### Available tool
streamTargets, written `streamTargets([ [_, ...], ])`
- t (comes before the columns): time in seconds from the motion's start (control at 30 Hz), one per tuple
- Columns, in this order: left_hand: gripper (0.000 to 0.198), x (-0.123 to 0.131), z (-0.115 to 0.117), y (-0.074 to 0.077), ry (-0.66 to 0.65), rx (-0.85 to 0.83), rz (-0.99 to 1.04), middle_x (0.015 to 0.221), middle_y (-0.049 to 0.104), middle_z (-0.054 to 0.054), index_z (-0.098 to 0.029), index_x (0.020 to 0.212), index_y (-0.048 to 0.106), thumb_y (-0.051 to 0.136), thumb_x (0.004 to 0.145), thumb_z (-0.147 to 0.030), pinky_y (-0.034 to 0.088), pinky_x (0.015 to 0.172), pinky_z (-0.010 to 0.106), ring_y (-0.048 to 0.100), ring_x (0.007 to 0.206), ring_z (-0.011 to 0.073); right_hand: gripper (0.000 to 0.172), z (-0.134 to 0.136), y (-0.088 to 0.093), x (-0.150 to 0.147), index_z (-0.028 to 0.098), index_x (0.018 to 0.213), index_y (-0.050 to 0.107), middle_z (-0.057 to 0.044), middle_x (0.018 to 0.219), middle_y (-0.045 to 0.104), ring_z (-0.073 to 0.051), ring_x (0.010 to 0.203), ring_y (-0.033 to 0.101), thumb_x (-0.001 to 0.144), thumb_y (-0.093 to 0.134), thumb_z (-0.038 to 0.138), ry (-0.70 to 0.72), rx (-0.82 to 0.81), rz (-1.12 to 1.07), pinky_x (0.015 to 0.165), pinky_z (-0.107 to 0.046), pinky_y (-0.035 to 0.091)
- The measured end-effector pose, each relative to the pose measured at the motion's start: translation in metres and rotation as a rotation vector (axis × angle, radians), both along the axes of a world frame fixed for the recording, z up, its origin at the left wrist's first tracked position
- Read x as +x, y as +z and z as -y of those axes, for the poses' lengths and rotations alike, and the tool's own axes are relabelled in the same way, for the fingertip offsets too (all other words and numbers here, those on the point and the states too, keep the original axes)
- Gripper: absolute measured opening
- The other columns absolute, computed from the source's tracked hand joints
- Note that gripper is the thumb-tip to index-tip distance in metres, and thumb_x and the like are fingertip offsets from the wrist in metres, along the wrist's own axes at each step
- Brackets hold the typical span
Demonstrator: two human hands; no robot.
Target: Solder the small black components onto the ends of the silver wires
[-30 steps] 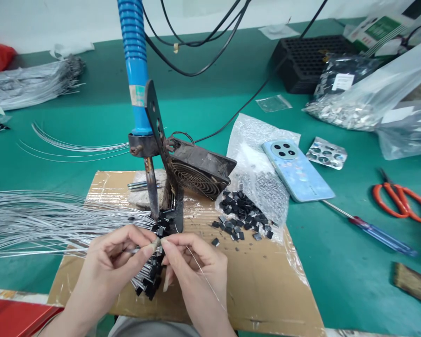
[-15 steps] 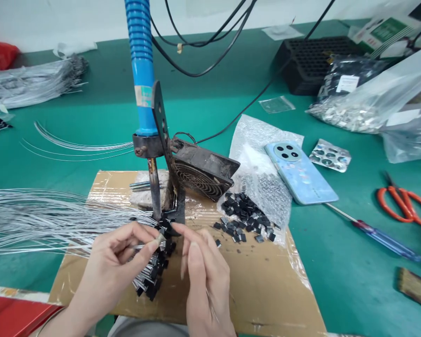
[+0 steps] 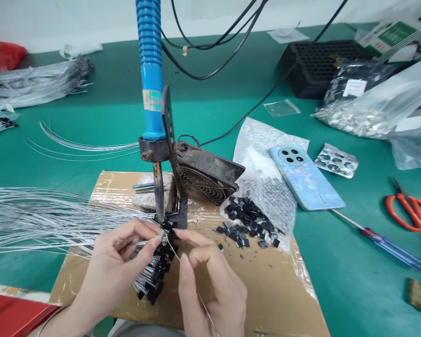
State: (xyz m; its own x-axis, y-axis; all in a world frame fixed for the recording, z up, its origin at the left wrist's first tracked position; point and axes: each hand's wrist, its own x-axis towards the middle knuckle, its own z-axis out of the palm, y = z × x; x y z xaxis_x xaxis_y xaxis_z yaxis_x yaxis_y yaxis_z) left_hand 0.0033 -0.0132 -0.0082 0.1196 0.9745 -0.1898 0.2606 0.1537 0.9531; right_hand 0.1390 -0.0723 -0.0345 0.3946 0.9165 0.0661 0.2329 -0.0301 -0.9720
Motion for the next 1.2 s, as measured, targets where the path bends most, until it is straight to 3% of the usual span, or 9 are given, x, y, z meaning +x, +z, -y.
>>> streamTargets([
  [0.13,0.014,-0.001,-0.001,0.0,0.007,0.0,-0.004,0.077,0.072,0.005,-0.016,0.068,0.064,0.064,0.082,-0.015,0.052,0.065,0.02,0.067,0.073,0.0147,0.017,0.003,0.006,-0.005,0.028,0.073,0.056,0.001,0.106,0.08,-0.017,0.09,0.076,0.088,0.064,0.032,-0.025,-0.054,-0.068,0.084,-0.021,0.055],
  [0.37,0.014,-0.002,-0.003,0.003,0.006,0.025,-0.039,0.076,0.073,0.004,-0.016,0.068,0.065,0.064,0.081,-0.015,0.05,0.062,0.021,0.067,0.072,0.0152,0.024,-0.003,-0.001,-0.001,0.025,0.068,0.055,-0.004,0.107,0.08,-0.019,0.1,0.076,0.089,0.065,0.031,0.03,-0.105,-0.29,0.092,-0.023,0.056],
  [0.77,0.015,0.001,-0.01,0.005,0.026,0.032,-0.013,0.073,0.072,0.002,-0.016,0.066,0.064,0.064,0.08,-0.011,0.052,0.066,0.02,0.067,0.071,0.0133,0.025,-0.009,-0.002,-0.001,0.025,0.068,0.055,-0.006,0.111,0.079,-0.024,0.106,0.073,0.089,0.066,0.032,0.041,-0.139,-0.382,0.097,-0.035,0.056],
  [1.2,0.013,0.002,-0.014,0.007,0.02,0.017,-0.009,0.074,0.074,0.001,-0.017,0.068,0.066,0.065,0.08,-0.011,0.05,0.064,0.02,0.067,0.07,0.0132,0.024,-0.017,0.004,-0.002,0.024,0.067,0.055,-0.005,0.106,0.08,-0.019,0.098,0.076,0.086,0.069,0.027,0.012,-0.116,-0.407,0.09,-0.026,0.059],
])
